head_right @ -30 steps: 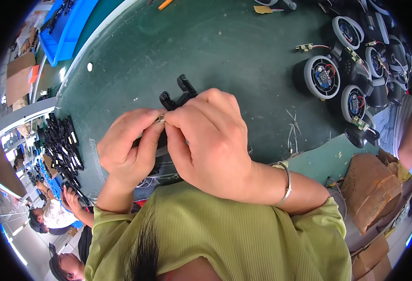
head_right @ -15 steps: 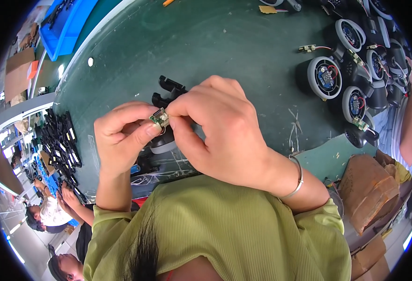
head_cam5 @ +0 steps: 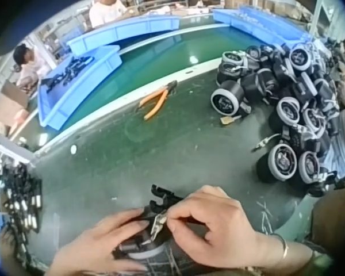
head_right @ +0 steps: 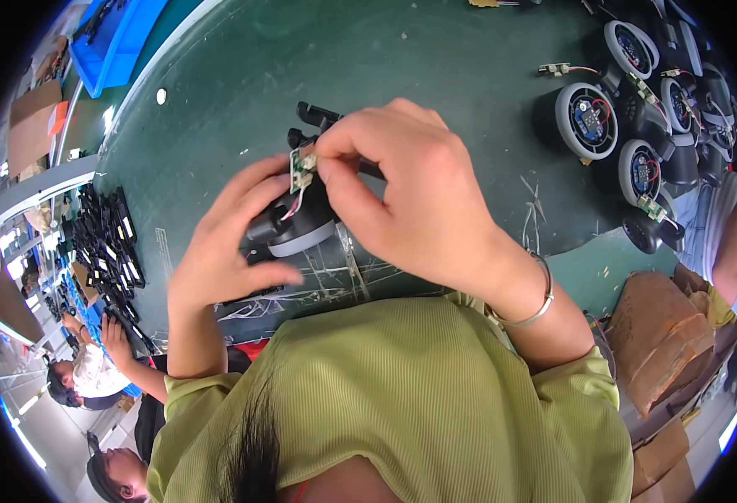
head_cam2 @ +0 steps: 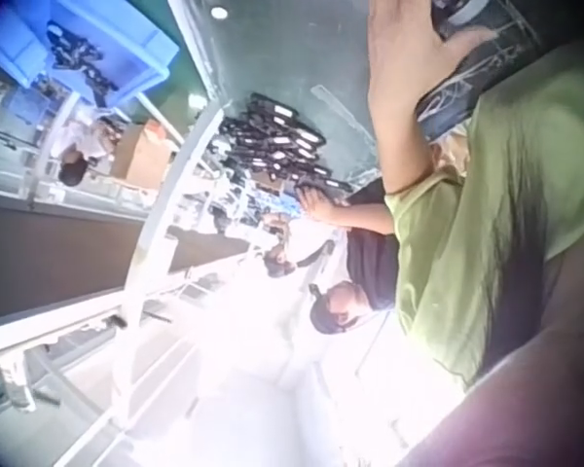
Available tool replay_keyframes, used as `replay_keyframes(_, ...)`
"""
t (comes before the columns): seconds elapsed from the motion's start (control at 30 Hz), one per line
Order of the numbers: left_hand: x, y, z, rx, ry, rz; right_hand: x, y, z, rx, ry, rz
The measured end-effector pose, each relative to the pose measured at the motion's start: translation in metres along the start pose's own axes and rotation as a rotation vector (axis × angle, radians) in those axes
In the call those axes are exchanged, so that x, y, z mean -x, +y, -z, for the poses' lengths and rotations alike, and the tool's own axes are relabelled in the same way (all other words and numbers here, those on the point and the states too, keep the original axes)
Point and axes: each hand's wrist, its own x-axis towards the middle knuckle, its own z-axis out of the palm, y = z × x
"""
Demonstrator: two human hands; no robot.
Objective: The person assembles electronic components by hand, inserting batteries and wires into plastic housings for a wheel-based device.
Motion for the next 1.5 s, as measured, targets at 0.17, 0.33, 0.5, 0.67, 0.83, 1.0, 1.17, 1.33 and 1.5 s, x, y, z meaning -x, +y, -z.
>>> replay_keyframes(0.17, -0.005, -0.010, -0.003, 0.035, -0.045, 0.000, 0.002, -0.001, 0.003, -0.084, 0.011, -0.083)
replay_keyframes(0.33, 0.001, -0.007, -0.007, 0.554, -0.051, 0.231, -0.002, -0.003, 0.008, -0.320, 0.052, -0.211)
replay_keyframes(0.5, 0.008, -0.013, -0.002, 1.060, -0.147, 0.426, -0.016, -0.003, -0.007, -0.392, 0.014, -0.213)
replay_keyframes(0.67, 0.019, -0.017, 0.022, 1.044, 0.046, 0.461, -0.037, 0.000, -0.027, -0.290, 0.005, -0.212)
replay_keyframes(0.83, 0.042, -0.035, 0.049, 1.006, 0.501, 0.441, -0.079, -0.003, -0.081, -0.205, -0.112, 0.013)
replay_keyframes(1.0, 0.049, -0.090, 0.109, 1.012, 1.119, 0.329, -0.117, -0.028, -0.133, -0.320, -0.144, 0.089)
replay_keyframes(1.17, 0.030, -0.194, 0.195, 0.868, 1.427, 0.415, -0.098, -0.015, -0.129, -0.262, -0.275, 0.120)
replay_keyframes(1.33, 0.019, -0.305, 0.277, 1.184, 1.490, 0.326, -0.070, -0.012, -0.105, -0.165, -0.326, -0.065)
replay_keyframes(1.5, 0.076, -0.377, 0.320, 0.635, 1.310, 0.796, -0.034, -0.026, -0.109, -0.094, -0.621, 0.086)
